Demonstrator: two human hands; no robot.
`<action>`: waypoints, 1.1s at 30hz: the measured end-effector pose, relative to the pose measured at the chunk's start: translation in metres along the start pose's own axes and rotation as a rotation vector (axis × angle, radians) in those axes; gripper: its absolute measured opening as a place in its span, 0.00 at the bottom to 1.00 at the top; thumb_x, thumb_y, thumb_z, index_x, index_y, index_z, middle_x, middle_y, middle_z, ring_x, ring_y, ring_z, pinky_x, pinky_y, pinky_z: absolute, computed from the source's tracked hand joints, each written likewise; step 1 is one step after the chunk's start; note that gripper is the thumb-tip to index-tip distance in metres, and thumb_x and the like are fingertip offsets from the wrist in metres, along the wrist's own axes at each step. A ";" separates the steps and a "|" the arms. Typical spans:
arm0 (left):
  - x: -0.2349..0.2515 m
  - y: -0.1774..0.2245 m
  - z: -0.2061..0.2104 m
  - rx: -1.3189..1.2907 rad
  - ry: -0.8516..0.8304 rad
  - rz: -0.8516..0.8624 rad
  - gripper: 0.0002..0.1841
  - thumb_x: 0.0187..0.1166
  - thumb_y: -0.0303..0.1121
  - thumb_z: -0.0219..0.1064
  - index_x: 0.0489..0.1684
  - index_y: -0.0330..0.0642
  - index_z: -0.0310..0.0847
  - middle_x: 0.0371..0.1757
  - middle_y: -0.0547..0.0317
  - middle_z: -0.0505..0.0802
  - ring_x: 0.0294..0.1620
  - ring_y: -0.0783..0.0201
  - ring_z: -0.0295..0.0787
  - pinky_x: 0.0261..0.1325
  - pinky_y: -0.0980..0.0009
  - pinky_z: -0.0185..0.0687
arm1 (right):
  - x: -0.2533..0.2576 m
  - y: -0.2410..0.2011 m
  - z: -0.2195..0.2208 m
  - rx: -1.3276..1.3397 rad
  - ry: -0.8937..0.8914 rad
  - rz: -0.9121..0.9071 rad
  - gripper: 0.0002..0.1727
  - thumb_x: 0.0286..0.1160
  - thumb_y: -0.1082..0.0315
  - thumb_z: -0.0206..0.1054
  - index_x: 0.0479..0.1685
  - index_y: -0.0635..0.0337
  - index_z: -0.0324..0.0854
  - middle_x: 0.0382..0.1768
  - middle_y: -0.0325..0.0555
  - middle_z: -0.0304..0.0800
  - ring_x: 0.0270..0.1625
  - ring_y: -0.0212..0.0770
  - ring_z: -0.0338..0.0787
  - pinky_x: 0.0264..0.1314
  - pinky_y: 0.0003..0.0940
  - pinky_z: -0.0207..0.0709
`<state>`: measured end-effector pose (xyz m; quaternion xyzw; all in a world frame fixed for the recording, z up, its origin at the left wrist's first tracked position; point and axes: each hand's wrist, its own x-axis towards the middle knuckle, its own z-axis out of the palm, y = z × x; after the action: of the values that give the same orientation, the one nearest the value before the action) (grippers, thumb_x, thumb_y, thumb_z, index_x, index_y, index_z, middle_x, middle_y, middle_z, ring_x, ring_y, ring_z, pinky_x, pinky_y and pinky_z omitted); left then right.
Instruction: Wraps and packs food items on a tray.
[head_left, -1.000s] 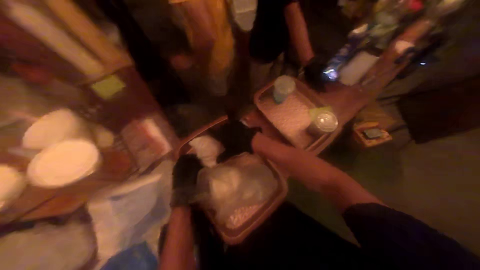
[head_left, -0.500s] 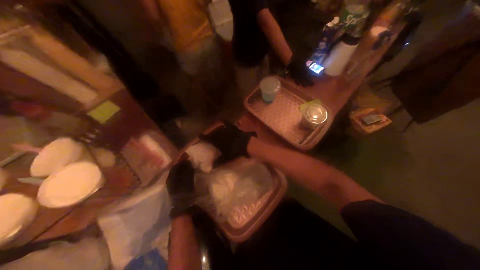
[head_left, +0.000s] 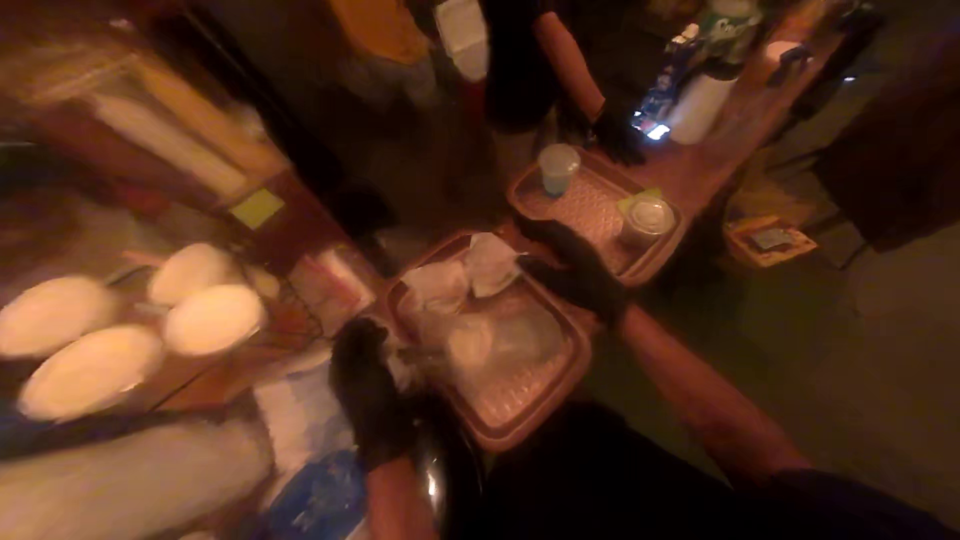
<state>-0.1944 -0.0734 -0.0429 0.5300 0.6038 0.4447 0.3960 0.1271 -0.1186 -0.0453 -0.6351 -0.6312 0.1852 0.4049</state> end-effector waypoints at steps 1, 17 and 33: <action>-0.007 0.009 -0.002 0.032 0.028 -0.032 0.18 0.89 0.31 0.58 0.69 0.27 0.77 0.59 0.46 0.89 0.54 0.69 0.87 0.59 0.69 0.85 | -0.014 0.000 -0.008 0.020 0.022 0.045 0.30 0.81 0.49 0.69 0.81 0.46 0.76 0.76 0.40 0.82 0.76 0.37 0.81 0.79 0.43 0.77; -0.117 -0.048 0.023 0.092 0.454 0.147 0.18 0.81 0.34 0.68 0.64 0.34 0.82 0.56 0.49 0.92 0.56 0.62 0.90 0.61 0.66 0.89 | -0.117 0.086 -0.028 0.235 0.094 0.310 0.21 0.83 0.62 0.66 0.70 0.63 0.82 0.55 0.51 0.93 0.48 0.34 0.93 0.55 0.33 0.90; -0.215 -0.078 0.154 0.528 0.613 0.143 0.19 0.82 0.41 0.64 0.64 0.39 0.84 0.64 0.50 0.91 0.66 0.59 0.88 0.70 0.57 0.84 | -0.071 0.144 -0.023 0.355 -0.486 0.198 0.26 0.84 0.54 0.65 0.80 0.48 0.75 0.61 0.41 0.92 0.54 0.34 0.93 0.59 0.36 0.91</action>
<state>-0.0438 -0.2724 -0.1610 0.4970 0.7489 0.4381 0.0159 0.2288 -0.1748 -0.1584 -0.5501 -0.6022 0.4775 0.3267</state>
